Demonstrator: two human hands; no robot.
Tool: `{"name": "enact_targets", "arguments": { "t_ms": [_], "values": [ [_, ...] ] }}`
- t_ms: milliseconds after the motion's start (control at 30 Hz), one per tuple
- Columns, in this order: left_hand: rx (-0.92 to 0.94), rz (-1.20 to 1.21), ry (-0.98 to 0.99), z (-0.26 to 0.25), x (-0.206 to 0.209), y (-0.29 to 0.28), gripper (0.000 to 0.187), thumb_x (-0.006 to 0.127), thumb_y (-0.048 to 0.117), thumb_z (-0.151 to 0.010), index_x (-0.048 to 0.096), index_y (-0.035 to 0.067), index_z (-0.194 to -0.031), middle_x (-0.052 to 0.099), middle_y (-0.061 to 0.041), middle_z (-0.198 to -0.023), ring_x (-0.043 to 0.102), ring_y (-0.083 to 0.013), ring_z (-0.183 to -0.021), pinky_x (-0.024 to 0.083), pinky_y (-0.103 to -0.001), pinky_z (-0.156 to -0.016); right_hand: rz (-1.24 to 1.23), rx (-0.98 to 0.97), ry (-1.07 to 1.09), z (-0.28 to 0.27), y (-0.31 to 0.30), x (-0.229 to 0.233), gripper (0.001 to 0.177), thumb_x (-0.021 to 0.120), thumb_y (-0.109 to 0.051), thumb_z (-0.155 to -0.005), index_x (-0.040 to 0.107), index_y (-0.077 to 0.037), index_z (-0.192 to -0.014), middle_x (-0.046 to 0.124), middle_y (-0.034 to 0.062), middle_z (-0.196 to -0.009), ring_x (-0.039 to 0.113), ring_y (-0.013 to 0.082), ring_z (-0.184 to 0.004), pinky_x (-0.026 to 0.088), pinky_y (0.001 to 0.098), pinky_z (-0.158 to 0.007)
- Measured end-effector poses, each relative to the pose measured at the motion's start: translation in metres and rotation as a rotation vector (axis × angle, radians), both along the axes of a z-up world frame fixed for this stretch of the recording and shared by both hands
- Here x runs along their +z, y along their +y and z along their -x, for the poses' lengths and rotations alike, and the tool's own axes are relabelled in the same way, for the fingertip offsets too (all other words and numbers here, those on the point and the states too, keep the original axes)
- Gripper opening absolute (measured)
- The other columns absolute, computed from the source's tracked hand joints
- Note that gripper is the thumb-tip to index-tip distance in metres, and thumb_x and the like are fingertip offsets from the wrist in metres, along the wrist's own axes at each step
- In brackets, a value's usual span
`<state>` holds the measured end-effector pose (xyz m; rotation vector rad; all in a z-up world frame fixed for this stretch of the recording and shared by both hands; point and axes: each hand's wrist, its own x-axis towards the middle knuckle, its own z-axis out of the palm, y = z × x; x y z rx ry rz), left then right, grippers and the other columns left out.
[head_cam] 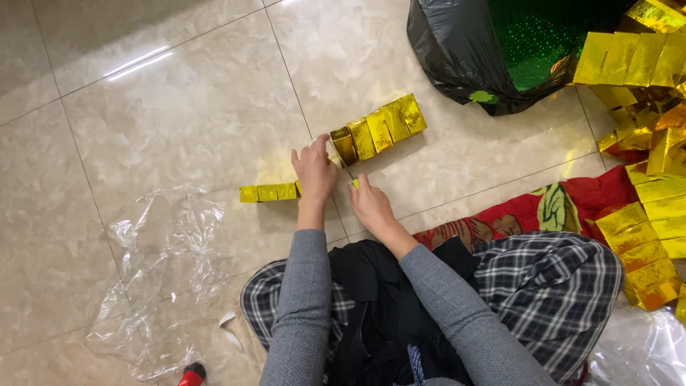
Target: Cutting and stacking gold-colored paper blocks using a knife while sitting on the floor.
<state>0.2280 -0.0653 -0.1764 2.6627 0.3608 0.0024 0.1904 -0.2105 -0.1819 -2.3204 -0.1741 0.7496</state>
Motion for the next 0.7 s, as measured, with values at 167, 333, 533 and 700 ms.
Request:
{"name": "enact_targets", "arguments": {
  "t_ms": [167, 333, 533, 700],
  "values": [
    [-0.025, -0.123, -0.050, 0.000, -0.010, -0.013, 0.067, 0.060, -0.012, -0.071, 0.052, 0.013, -0.133, 0.070, -0.010, -0.106, 0.062, -0.0310, -0.111, 0.019, -0.069, -0.108, -0.014, -0.018, 0.023, 0.000, 0.000, -0.014, 0.030, 0.035, -0.034, -0.100, 0.044, -0.007, -0.109, 0.065, 0.0340, -0.087, 0.065, 0.0527, -0.089, 0.052, 0.0575, -0.074],
    [-0.017, -0.119, -0.061, -0.005, -0.012, -0.016, 0.069, 0.060, -0.014, -0.072, 0.050, 0.011, -0.136, 0.071, -0.012, -0.106, 0.063, -0.0318, -0.109, 0.020, -0.071, -0.108, -0.044, -0.034, 0.038, 0.000, 0.000, -0.008, 0.027, 0.035, -0.030, -0.101, 0.043, -0.006, -0.110, 0.065, 0.0347, -0.088, 0.065, 0.0529, -0.090, 0.052, 0.0575, -0.074],
    [0.011, -0.035, -0.050, -0.014, 0.000, -0.014, 0.068, 0.066, -0.009, -0.071, 0.050, 0.011, -0.133, 0.070, -0.014, -0.094, 0.068, -0.0342, -0.085, 0.053, -0.062, -0.082, -0.012, -0.028, 0.061, -0.002, -0.005, -0.011, 0.026, 0.035, -0.033, -0.101, 0.042, -0.008, -0.107, 0.064, 0.0343, -0.088, 0.064, 0.0524, -0.091, 0.051, 0.0568, -0.076],
    [0.070, 0.032, 0.087, -0.021, -0.015, -0.003, 0.060, 0.063, -0.002, -0.073, 0.052, 0.018, -0.128, 0.067, -0.010, -0.093, 0.068, -0.0354, -0.087, 0.053, -0.063, -0.076, 0.010, 0.008, 0.077, 0.000, -0.005, -0.010, 0.029, 0.037, -0.034, -0.101, 0.044, -0.008, -0.108, 0.065, 0.0339, -0.091, 0.065, 0.0519, -0.093, 0.052, 0.0560, -0.078]
  ]
}}
